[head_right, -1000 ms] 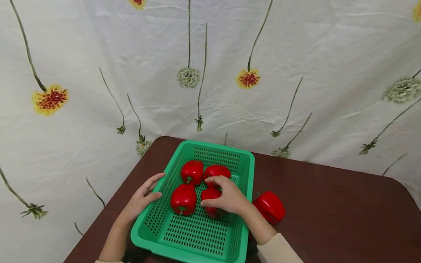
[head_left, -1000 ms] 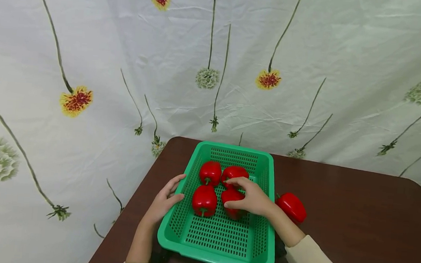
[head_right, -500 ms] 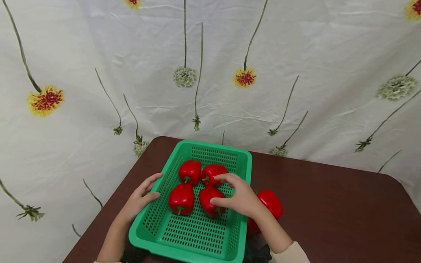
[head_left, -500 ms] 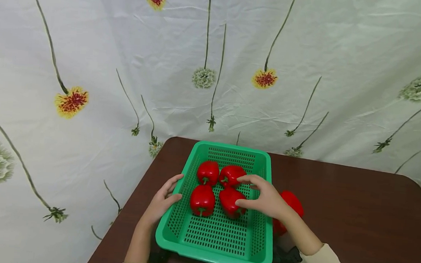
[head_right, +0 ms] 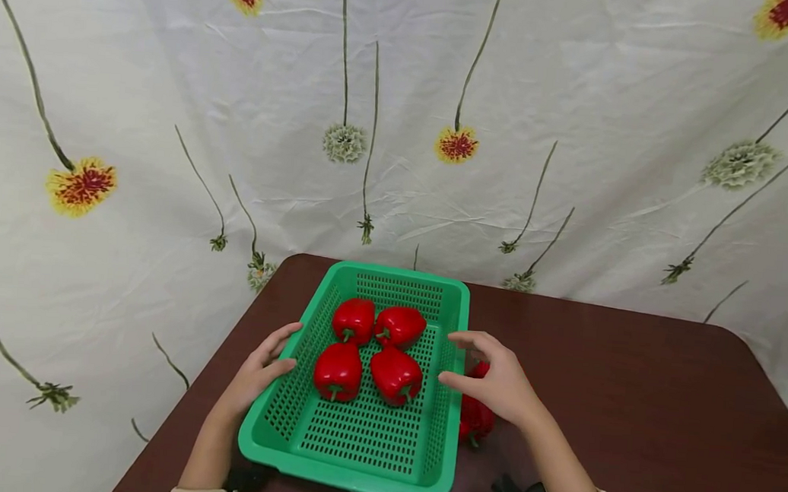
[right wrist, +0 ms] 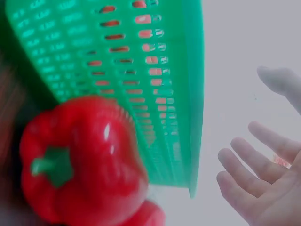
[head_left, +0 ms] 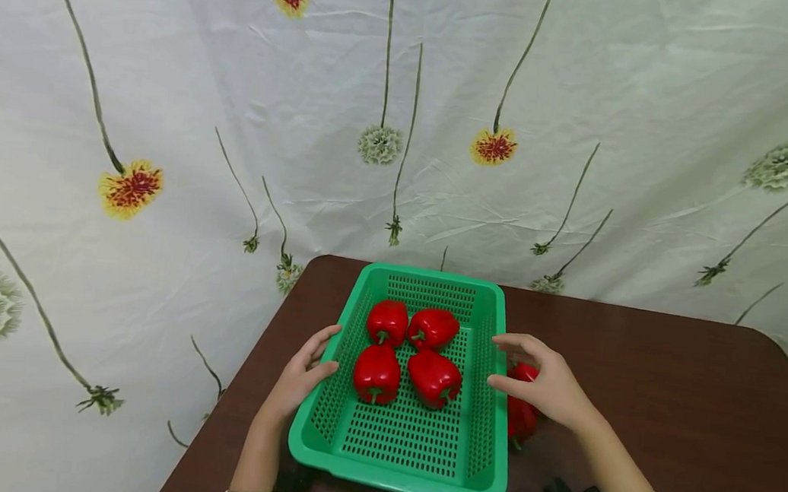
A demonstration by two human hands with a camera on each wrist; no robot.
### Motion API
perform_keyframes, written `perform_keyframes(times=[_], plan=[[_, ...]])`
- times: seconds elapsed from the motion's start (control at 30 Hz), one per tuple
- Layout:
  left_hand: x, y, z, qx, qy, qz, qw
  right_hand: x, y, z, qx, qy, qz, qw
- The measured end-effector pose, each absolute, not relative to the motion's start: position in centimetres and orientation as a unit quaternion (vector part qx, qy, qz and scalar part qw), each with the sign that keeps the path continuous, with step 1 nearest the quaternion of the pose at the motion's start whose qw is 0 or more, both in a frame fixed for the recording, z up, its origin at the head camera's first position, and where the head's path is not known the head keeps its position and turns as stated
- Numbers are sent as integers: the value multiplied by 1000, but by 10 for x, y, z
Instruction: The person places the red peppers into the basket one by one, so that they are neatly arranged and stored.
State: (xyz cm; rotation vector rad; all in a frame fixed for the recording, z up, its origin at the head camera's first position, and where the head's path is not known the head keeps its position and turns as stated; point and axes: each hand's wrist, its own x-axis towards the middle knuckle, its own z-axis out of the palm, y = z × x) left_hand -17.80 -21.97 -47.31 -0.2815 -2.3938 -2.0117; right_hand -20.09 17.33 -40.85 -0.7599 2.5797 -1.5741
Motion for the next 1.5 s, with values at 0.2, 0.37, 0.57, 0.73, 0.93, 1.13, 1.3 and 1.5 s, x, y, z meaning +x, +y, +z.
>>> perform_keyframes(times=[0.2,0.37,0.57,0.73,0.93,1.13,1.3,1.5], plan=[[-178,-220,-473,-88,-764,-640,3,-196,189,-413,-197,842,-502,-12],[-178,-219,-473,-90,-764,-638,6,-198,201,-423,-166,855,-491,-17],[-178,-219,-474,-91,-764,-638,6,-200,215,-431,-149,855,-497,-12],[-178,-219,-474,-91,-764,-639,6,-201,222,-434,-135,856,-499,-6],[-178,-219,-474,-93,-765,-637,7,-206,226,-443,-125,855,-504,9],[-178,-219,-475,-93,-766,-637,6,-212,229,-456,-113,851,-512,29],[-178,-220,-475,-95,-765,-637,7,-214,230,-463,-97,847,-521,40],[-178,-220,-474,-90,-768,-634,6,-215,231,-471,-95,839,-534,47]])
